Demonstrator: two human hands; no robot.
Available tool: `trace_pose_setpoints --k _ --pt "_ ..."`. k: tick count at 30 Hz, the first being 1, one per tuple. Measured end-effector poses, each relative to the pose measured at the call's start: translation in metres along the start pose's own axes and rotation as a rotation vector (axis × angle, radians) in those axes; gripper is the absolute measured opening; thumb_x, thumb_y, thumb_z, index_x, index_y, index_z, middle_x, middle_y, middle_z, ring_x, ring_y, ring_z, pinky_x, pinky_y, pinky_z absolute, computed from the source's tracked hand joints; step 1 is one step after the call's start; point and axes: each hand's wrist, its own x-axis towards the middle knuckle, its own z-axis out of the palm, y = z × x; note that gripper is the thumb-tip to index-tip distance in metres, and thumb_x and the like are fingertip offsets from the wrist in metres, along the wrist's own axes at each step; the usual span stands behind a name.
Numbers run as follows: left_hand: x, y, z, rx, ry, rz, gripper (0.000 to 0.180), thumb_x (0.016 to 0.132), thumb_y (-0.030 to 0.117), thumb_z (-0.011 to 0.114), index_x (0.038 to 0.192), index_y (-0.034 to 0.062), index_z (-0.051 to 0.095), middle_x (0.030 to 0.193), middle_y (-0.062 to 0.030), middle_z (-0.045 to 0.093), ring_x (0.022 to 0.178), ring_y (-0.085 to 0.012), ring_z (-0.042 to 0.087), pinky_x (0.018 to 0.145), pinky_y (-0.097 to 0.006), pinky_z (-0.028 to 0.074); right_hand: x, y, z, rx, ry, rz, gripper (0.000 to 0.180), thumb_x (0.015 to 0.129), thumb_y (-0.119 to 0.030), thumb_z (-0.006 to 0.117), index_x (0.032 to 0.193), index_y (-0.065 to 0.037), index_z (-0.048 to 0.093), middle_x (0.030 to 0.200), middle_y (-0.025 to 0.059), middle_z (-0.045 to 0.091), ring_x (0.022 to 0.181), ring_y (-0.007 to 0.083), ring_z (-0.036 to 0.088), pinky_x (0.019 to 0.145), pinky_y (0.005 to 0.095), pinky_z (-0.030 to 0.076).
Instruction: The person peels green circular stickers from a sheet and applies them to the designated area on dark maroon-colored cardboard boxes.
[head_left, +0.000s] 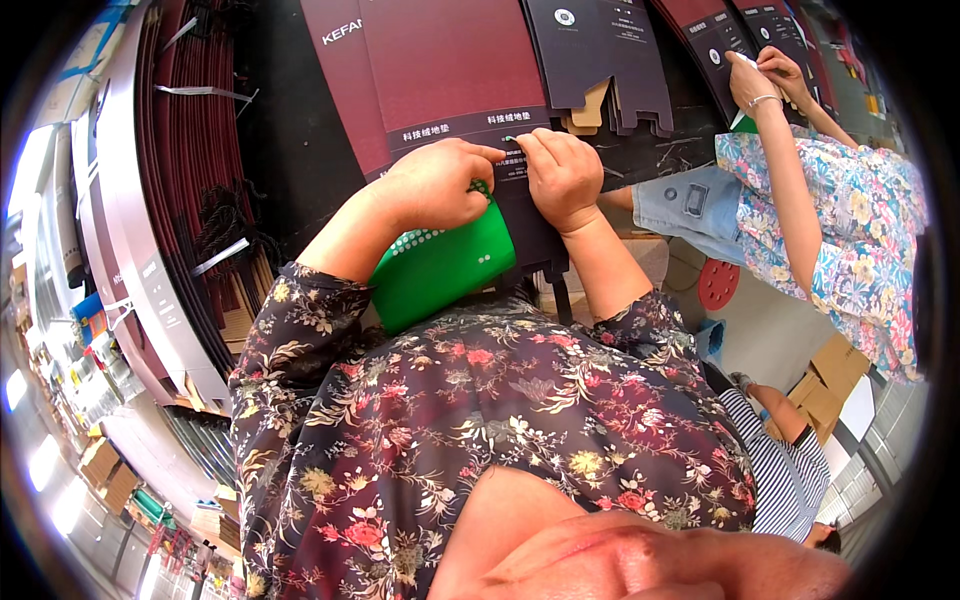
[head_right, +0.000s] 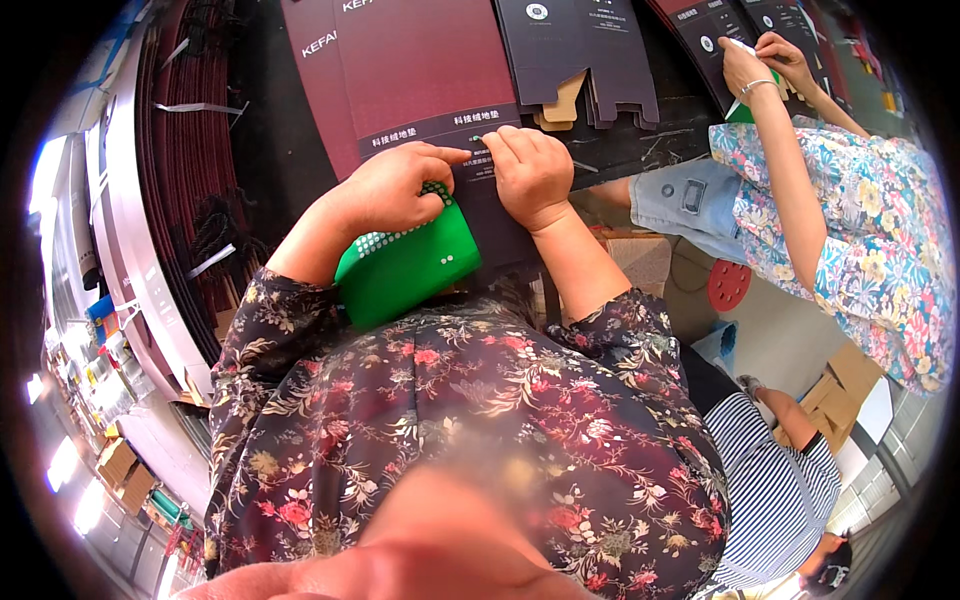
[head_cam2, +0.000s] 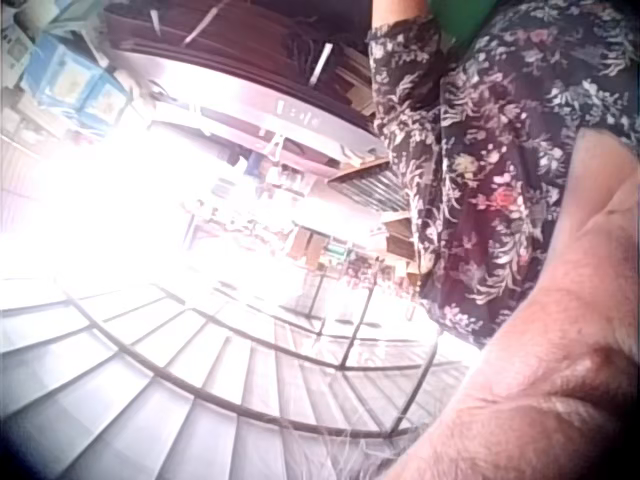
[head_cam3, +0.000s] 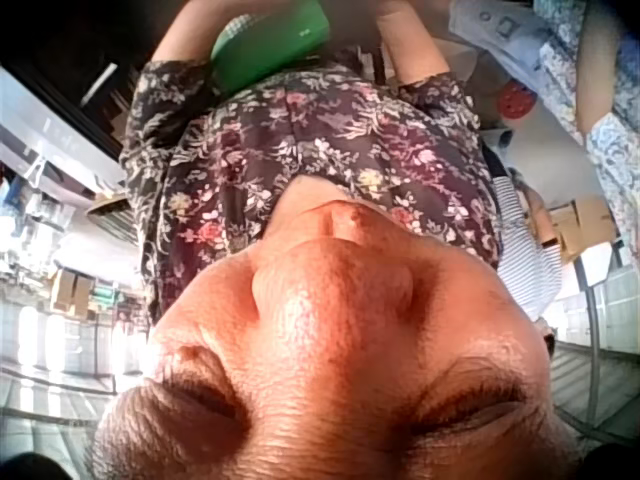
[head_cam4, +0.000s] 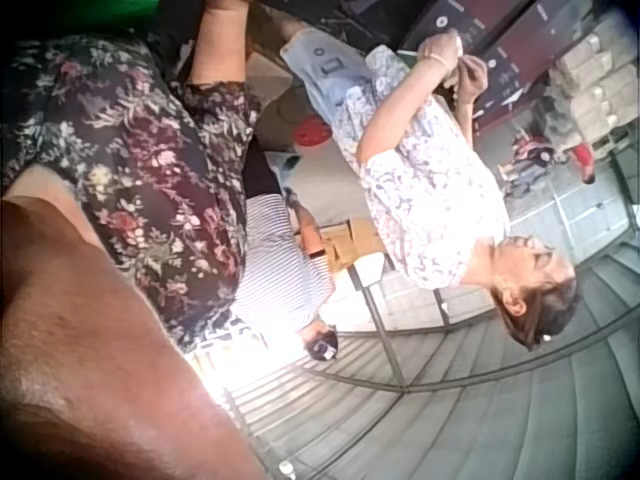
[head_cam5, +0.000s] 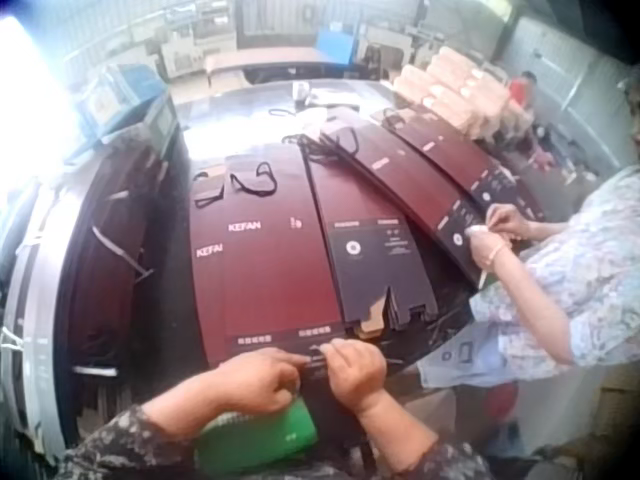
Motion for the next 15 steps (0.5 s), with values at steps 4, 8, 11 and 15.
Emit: trace_pose_setpoints --k 4,8,11,15 --pt "0.003 0.003 -0.002 -0.004 0.011 -0.018 0.017 0.074 0.009 0.059 0.084 0.0021 0.071 0.136 -0.0138 0.06 0.115 -0.033 0.061 0.097 -0.041 0.05 -0.001 0.001 -0.001 0.0 -0.02 -0.019 0.02 0.077 -0.012 0.064 0.096 -0.01 0.071 0.095 0.0015 0.068 0.085 0.0208 0.066 0.073 0.0344 0.052" --pt "0.006 0.002 0.002 0.028 0.051 -0.027 0.021 0.074 0.01 0.058 0.087 0.0018 0.072 0.136 -0.014 0.06 0.109 -0.0337 0.064 0.093 -0.041 0.052 -0.002 0.001 -0.001 0.001 -0.033 -0.036 0.021 0.078 -0.014 0.063 0.097 -0.01 0.071 0.097 0.0015 0.068 0.088 0.0207 0.066 0.074 0.0345 0.052" --pt "0.011 0.008 0.001 0.079 0.04 -0.064 0.022 0.073 0.01 0.058 0.087 0.0019 0.072 0.137 -0.0135 0.059 0.106 -0.0337 0.065 0.09 -0.042 0.053 -0.004 0.001 0.0 -0.01 -0.04 -0.045 0.022 0.079 -0.014 0.062 0.098 -0.01 0.07 0.098 0.0016 0.068 0.09 0.0207 0.065 0.075 0.0347 0.052" --pt "0.017 0.012 0.004 0.187 -0.018 -0.126 0.022 0.074 0.011 0.058 0.089 0.002 0.073 0.139 -0.0114 0.058 0.104 -0.0331 0.066 0.088 -0.043 0.054 -0.003 0.0 -0.001 -0.008 -0.081 -0.059 0.023 0.08 -0.015 0.061 0.1 -0.009 0.07 0.1 0.0018 0.067 0.092 0.0204 0.064 0.076 0.0348 0.051"
